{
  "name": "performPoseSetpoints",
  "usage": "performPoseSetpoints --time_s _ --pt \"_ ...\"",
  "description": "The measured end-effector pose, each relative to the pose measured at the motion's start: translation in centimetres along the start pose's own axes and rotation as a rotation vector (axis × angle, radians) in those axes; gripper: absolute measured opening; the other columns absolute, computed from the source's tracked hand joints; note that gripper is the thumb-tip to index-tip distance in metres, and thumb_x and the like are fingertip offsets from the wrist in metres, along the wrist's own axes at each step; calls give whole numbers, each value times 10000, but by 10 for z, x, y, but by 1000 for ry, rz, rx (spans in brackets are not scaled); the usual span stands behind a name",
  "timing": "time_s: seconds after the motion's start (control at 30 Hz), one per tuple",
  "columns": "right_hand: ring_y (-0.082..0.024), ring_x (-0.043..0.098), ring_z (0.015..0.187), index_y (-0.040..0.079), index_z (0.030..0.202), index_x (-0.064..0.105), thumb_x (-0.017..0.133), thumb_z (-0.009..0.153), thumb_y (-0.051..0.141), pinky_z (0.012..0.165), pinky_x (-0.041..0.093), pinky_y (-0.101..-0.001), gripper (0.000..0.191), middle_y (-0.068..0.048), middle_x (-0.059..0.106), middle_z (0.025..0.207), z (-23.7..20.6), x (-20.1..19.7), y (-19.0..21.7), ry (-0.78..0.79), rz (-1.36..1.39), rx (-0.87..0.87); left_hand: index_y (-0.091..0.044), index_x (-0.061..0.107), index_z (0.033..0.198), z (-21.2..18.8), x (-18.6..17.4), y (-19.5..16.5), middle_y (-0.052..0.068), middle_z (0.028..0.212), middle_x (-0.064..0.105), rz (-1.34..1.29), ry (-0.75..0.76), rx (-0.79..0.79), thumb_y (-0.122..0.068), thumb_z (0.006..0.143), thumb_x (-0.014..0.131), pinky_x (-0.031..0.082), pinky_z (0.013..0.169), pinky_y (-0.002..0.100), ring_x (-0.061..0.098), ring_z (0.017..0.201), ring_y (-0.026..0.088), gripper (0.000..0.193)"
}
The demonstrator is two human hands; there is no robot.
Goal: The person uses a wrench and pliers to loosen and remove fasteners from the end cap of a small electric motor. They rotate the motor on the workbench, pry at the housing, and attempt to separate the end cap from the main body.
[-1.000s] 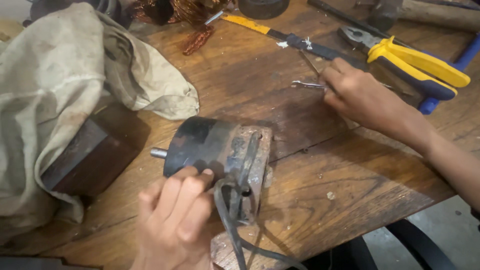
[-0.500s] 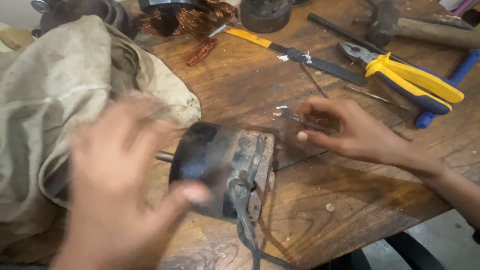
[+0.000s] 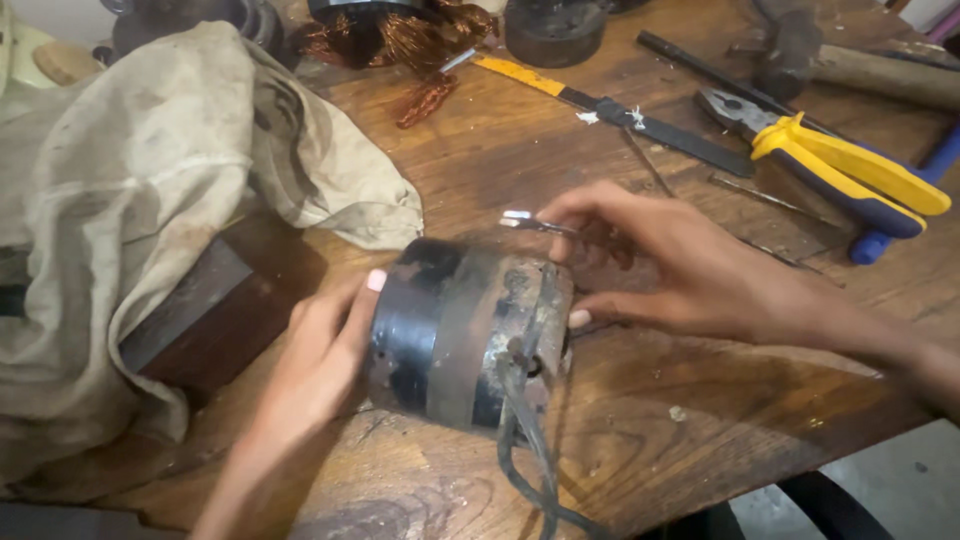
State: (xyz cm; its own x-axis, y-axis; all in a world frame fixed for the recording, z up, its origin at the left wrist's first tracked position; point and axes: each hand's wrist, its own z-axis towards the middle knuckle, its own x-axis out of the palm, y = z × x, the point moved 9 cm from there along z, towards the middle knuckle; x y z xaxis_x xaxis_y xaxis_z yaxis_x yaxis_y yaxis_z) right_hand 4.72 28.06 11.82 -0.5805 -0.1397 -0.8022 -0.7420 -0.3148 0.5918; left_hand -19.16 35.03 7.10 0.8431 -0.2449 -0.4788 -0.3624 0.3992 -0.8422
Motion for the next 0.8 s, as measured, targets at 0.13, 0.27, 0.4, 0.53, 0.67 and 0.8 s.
performPoseSetpoints --time_s 0.13,0.27,0.4,0.53,0.67,0.8 --pt "-214 672 1071 75 1413 480 779 842 267 841 549 -323 673 -74 674 1177 6 -13 27 -92 -9 -384 74 733 802 -31 -7 41 157 589 659 217 -321 -238 -278 1029 566 471 550 448 564 513 237 451" --pt "-138 660 864 135 1395 478 797 799 284 730 552 -297 692 -2 713 1102 45 -9 -11 61 -76 -46 22 719 756 -56 -2 32 148 579 622 384 -334 -241 -243 1055 459 415 526 479 539 451 283 477" --pt "-134 632 887 159 1442 460 814 744 290 741 558 -308 793 0 697 1134 68 -10 -15 117 -101 -9 49 640 852 -71 -7 -11 188 685 619 308 -248 150 -232 1069 492 466 570 425 599 594 315 385" --pt "-151 649 911 150 1451 458 787 724 288 769 567 -305 810 -13 703 1112 61 -10 -6 148 -63 -51 -56 713 1085 -73 11 37 111 519 657 163 369 -246 -325 1003 614 523 524 345 708 478 173 298" --pt "-149 682 1142 112 1442 508 548 988 331 952 548 -330 505 -35 715 1220 45 -14 11 189 38 -147 29 737 852 -87 25 53 138 569 694 -128 276 -462 -306 931 648 515 476 387 637 489 206 355" --pt "-192 661 1189 84 1404 558 412 1063 374 993 513 -368 471 -76 692 1262 32 -15 19 156 -4 -137 -30 750 836 -96 14 29 121 510 688 22 1 -237 -301 866 713 503 465 349 660 439 172 275"
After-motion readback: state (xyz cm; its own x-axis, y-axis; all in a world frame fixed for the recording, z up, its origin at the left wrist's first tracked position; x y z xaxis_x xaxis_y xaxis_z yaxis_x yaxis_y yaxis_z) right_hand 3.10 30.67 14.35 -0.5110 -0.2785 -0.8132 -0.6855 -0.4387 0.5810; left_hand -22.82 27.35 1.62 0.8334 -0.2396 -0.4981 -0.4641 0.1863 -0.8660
